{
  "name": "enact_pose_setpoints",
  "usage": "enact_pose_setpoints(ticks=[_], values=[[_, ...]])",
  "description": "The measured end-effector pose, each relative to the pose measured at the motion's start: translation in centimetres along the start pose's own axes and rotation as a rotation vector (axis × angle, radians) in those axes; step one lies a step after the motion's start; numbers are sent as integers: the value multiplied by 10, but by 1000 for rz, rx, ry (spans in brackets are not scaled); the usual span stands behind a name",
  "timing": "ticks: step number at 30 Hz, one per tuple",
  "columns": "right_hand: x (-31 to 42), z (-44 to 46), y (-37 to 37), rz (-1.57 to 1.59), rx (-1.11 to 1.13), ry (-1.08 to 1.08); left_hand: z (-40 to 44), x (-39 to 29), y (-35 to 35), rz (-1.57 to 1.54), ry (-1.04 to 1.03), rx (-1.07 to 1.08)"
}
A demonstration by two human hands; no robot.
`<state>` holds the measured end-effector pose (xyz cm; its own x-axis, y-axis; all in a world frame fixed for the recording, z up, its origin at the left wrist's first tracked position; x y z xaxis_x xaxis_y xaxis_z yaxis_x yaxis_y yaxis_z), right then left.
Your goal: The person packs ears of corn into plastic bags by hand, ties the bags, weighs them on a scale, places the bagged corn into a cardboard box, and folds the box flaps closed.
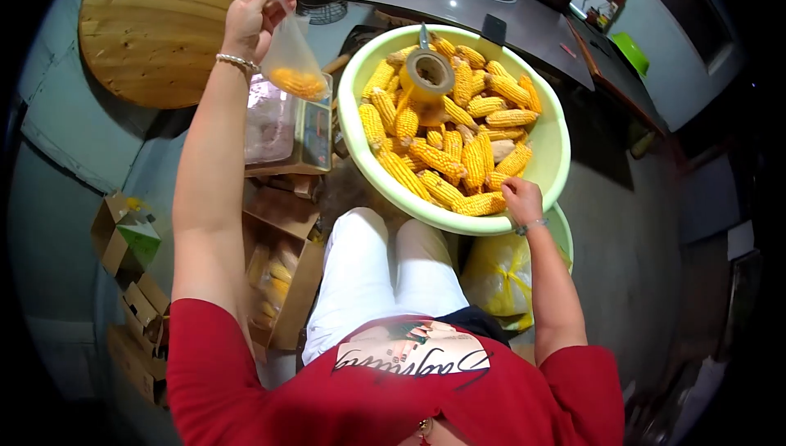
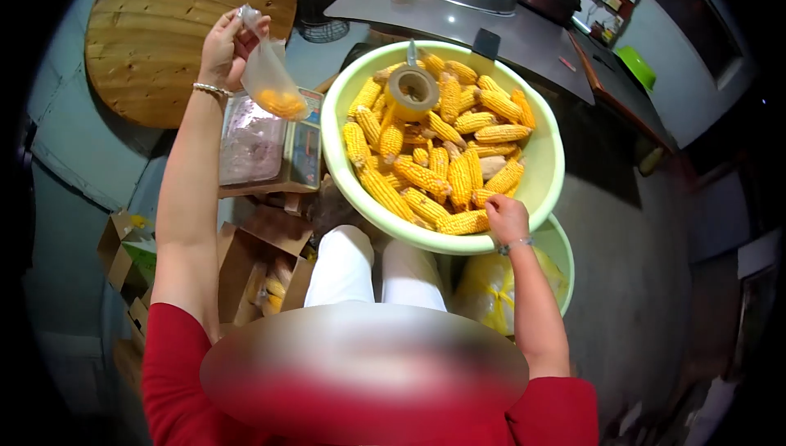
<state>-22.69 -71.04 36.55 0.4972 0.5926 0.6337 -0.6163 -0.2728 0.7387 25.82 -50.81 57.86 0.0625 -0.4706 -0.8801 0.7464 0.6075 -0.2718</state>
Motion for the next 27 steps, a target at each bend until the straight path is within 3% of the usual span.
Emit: enact_pose_setpoints(ticks=[9, 16, 20, 23, 26, 27], values=[[4, -2, 5, 27, -24, -3, -49, -30, -162, -41, -26, 576], [1, -3, 8, 94, -42, 8, -126, 57, -233, 3, 228, 775], [-6, -3, 7, 150, -67, 30, -179, 102, -257, 168, 342, 824], [-11, -3, 5, 232, -39, -21, -199, 119, -259, 126, 410, 726], [-18, 0, 2, 559, -21, -85, -207, 120, -257, 122, 409, 688], [-16, 2, -7, 796, 85, -104, -208, 118, -257, 100, 395, 684]])
Point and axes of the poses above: each hand's wrist, its own z-axis towards the middle knuckle, its own y-axis out of the back of the hand, x = y × z, the point moved 10 cm from there along z, towards the middle knuckle, and after that the axes turned 12 degrees about z, right-handed, at the moved point
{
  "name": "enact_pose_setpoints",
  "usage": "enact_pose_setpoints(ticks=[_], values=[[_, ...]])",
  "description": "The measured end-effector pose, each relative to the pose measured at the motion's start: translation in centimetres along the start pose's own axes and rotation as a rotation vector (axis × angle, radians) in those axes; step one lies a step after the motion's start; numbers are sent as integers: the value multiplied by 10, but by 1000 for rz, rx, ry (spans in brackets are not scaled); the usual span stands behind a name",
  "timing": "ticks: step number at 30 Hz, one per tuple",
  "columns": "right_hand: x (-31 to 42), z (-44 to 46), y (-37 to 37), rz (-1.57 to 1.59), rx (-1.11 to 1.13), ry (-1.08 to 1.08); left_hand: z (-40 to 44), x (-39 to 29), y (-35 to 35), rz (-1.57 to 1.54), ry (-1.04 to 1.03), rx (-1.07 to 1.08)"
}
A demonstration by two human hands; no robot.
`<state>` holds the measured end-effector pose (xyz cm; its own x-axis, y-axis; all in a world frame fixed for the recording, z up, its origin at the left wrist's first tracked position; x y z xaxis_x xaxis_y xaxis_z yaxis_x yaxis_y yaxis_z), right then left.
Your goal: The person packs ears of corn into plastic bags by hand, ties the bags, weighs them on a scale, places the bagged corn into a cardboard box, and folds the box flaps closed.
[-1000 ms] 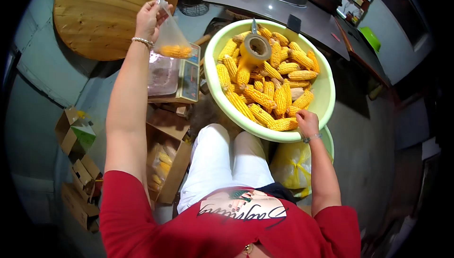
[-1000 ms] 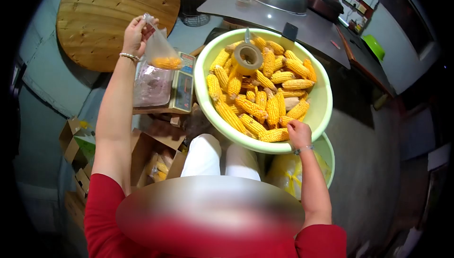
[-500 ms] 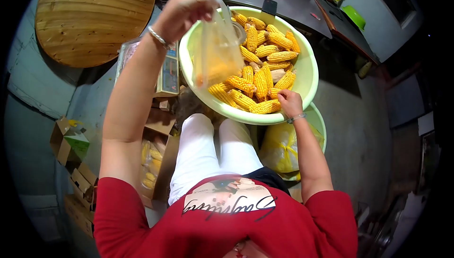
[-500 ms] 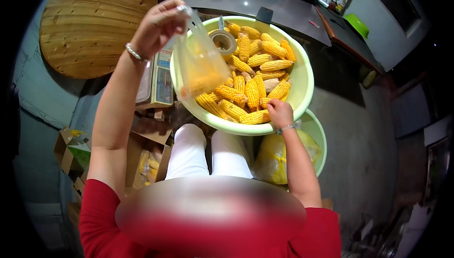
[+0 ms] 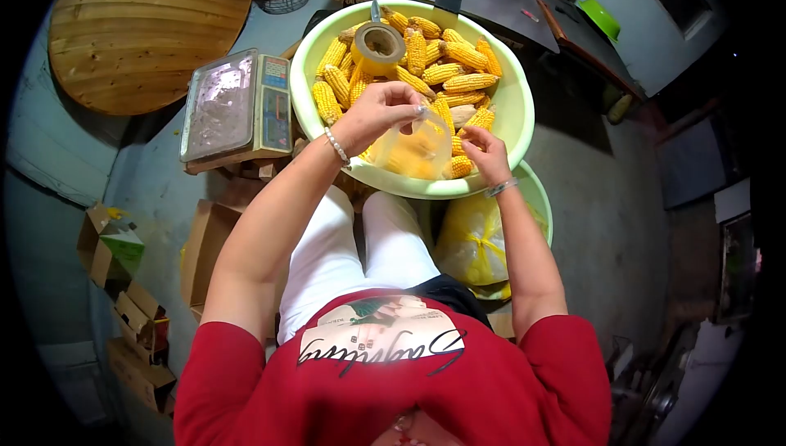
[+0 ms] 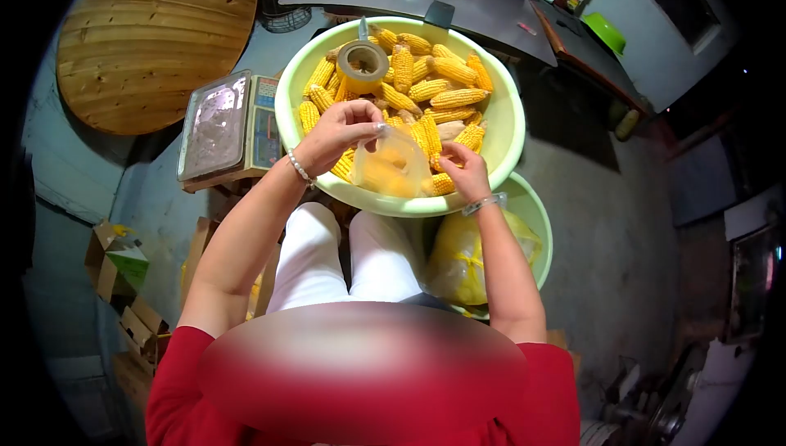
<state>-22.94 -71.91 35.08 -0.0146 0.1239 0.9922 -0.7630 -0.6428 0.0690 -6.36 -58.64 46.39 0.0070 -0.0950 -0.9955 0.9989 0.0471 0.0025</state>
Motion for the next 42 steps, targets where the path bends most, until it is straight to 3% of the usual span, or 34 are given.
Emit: enact_pose_setpoints(ticks=[6, 10, 11, 13, 17, 20, 24, 27, 35, 38, 42], values=[[86, -11, -78, 268, 267, 139, 0, -16, -1, 59, -58, 1], [98, -12, -110, 486, 452, 31, -3, -24, -3, 86, -53, 12], [93, -11, -115, 419, 464, -8, -5, -24, -2, 82, -53, 14], [78, -13, -120, 285, 481, -87, -5, -21, 1, 68, -59, 25], [68, -12, -107, 303, 408, -37, -12, -15, 12, 148, -2, -51], [74, -15, -94, 631, 215, -62, -15, -19, 38, 413, -54, -208], [69, -7, -87, 516, 124, -129, -28, -65, 24, 809, -126, -229], [74, 1, -93, 335, 175, -135, -23, -75, -3, 795, -286, -79], [104, -16, -129, -253, 617, 9, -5, -82, -32, 962, -358, 20], [99, -13, -123, -238, 568, -67, -4, -80, -40, 967, -345, 74], [101, -10, -118, 23, 500, -114, -10, -77, -27, 996, -377, -71]])
Point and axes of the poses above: each hand's wrist, its own z-axis towards the middle knuckle, its own y-axis out of the back of the hand, x = y × z, the point moved 10 cm from there along z, towards the middle knuckle, and after that the axes turned 12 degrees about z, right-handed, at the moved point
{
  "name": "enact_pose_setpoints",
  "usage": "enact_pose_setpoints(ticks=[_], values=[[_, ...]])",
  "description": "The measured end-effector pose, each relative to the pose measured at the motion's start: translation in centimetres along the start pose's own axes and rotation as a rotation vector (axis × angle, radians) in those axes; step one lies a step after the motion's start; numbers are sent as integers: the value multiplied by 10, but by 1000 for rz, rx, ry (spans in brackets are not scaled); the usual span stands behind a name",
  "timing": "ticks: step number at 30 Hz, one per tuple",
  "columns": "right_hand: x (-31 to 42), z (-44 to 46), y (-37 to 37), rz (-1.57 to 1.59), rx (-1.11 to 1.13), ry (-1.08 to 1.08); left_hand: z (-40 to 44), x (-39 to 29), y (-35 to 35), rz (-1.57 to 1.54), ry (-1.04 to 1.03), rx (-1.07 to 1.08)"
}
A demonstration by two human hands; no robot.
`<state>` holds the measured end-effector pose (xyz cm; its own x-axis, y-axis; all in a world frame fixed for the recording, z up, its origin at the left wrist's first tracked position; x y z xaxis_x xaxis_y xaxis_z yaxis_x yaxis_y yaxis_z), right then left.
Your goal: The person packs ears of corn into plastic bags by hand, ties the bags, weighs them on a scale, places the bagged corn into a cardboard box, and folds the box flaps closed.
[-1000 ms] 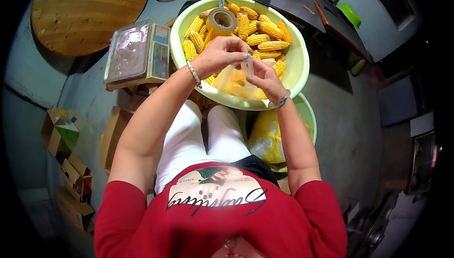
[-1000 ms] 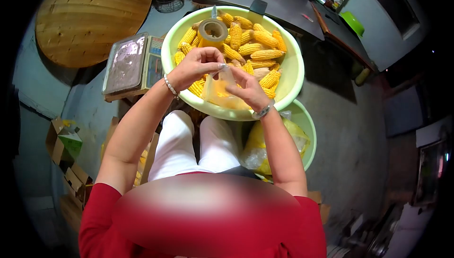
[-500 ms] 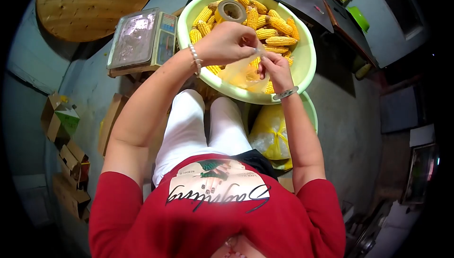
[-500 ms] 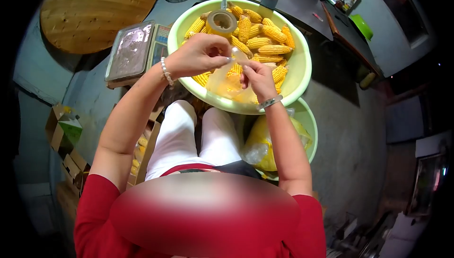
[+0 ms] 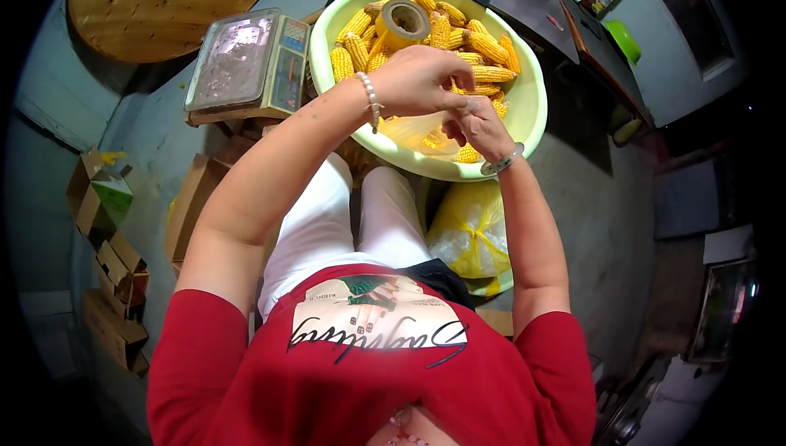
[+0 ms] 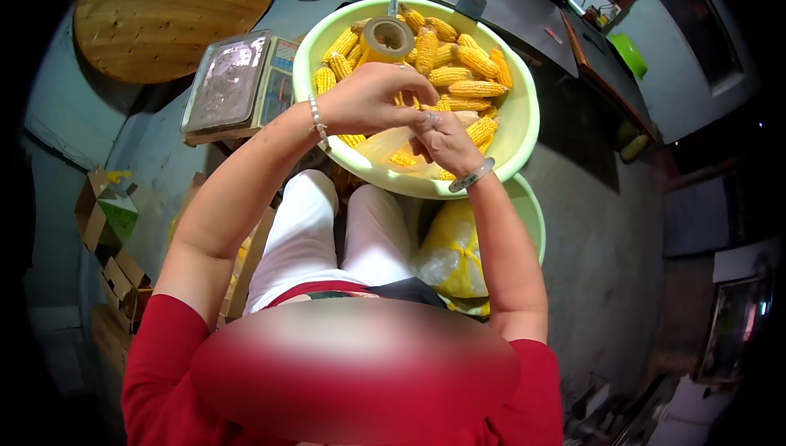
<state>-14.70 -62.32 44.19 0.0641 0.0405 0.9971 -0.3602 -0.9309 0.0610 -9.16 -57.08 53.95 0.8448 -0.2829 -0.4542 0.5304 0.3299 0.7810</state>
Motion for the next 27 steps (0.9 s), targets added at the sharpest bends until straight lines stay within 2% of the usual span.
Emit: enact_pose_setpoints(ticks=[3, 4, 7, 8, 11, 16, 19, 24, 27], values=[[-1, 0, -1, 115, -7, 46, -16, 20, -2, 101, 76, -30], [-1, -1, -1, 138, -23, 34, -21, 30, -9, 85, 160, 53], [1, -3, 1, 207, -67, 29, -34, 48, -14, -61, 296, -18], [-1, -2, 3, 232, -83, 51, -39, 59, -26, -212, 401, 53], [5, -3, 3, 281, -65, 102, -42, 48, -26, -330, 202, -145], [4, -2, -3, 393, 34, 90, -38, 41, -64, -358, 171, 3], [-2, -3, 0, 458, 51, 85, -40, 63, -103, -909, 279, 148], [-10, -5, 11, 383, -28, 68, -56, 88, -100, -1057, 427, 2], [6, -5, 13, 129, -130, 276, -59, 98, -111, -1243, 510, 15]])
Point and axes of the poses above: each hand's wrist, its own z-axis towards the middle knuckle, its own y-axis out of the back of the hand, x = y × z, the point moved 10 cm from there along z, towards the middle knuckle, and after that the axes turned 12 degrees about z, right-handed, at the moved point
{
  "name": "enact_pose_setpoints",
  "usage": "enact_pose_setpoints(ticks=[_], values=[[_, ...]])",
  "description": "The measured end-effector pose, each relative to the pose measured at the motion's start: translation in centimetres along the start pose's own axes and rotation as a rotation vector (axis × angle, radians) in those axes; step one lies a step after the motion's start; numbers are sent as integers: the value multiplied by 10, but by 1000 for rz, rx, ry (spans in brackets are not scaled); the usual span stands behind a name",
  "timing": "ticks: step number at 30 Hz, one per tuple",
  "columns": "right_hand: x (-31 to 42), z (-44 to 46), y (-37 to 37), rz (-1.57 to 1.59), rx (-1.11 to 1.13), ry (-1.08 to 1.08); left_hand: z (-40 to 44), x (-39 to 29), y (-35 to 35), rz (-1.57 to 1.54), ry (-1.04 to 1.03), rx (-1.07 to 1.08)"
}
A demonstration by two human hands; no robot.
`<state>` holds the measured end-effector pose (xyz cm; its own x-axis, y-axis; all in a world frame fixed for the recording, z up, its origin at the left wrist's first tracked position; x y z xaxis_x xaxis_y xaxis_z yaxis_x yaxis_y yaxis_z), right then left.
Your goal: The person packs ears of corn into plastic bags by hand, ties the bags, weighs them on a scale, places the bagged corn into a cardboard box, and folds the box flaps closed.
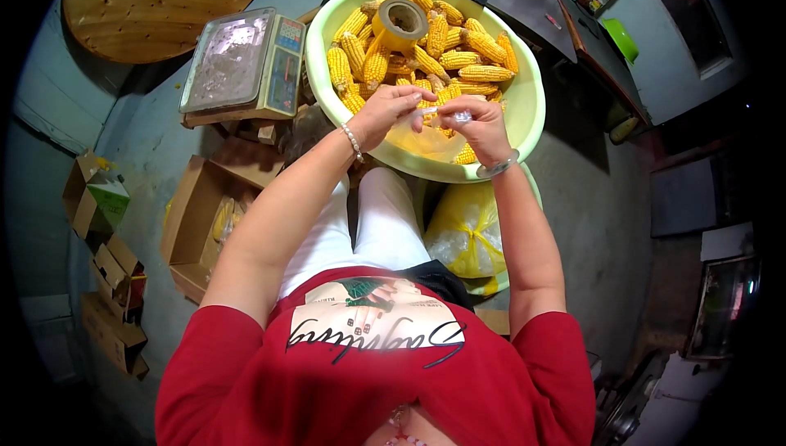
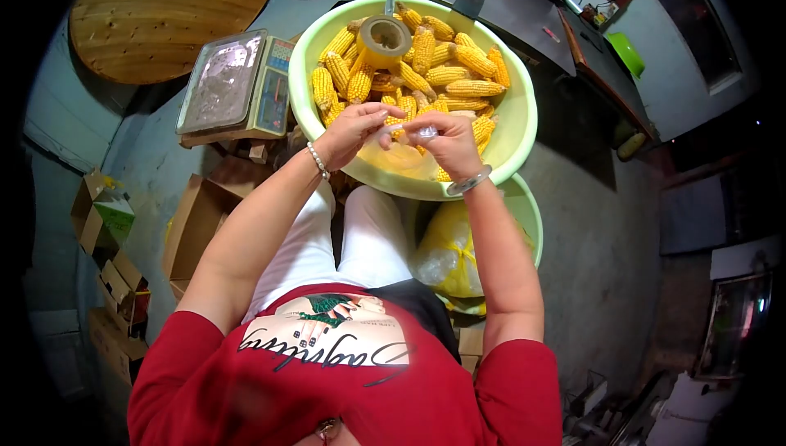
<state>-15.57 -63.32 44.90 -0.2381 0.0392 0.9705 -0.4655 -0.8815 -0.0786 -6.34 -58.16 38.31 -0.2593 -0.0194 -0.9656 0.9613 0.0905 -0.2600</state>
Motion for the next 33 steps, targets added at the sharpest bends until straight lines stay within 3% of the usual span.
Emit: enact_pose_setpoints(ticks=[3, 7, 13, 16, 22, 26, 29, 32, 33], values=[[28, -3, -14, -525, -30, 369, 0, 7, -4, 162, 132, 12], [36, -11, -35, -803, -35, 544, -2, -5, -22, 161, 57, 115], [36, -12, -32, -885, -20, 534, 7, 1, -12, 337, 51, 87], [33, -18, -35, -896, 10, 501, 14, -3, 1, 729, -79, -27], [18, -33, -34, -1007, 50, 484, 0, -11, 41, 1167, -57, -350], [28, -36, -29, -963, 36, 482, -6, -5, 67, 1101, 32, -432], [34, -28, -18, -833, -36, 399, -9, -25, 68, 1005, -69, -501], [29, -11, -9, -772, -61, 171, -14, -63, 38, 979, -195, -445], [31, -6, -12, -786, -43, 262, -15, -72, 25, 955, -225, -402]])
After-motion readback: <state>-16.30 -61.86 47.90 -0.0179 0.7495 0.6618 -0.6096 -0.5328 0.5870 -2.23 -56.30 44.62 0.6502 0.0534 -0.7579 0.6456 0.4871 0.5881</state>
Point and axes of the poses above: each hand's wrist, its own z-axis towards the middle knuckle, its own y-axis out of the back of the hand, x = y × z, the point moved 10 cm from there along z, towards the middle knuckle, and after that the axes turned 12 degrees about z, right-handed, at the moved point
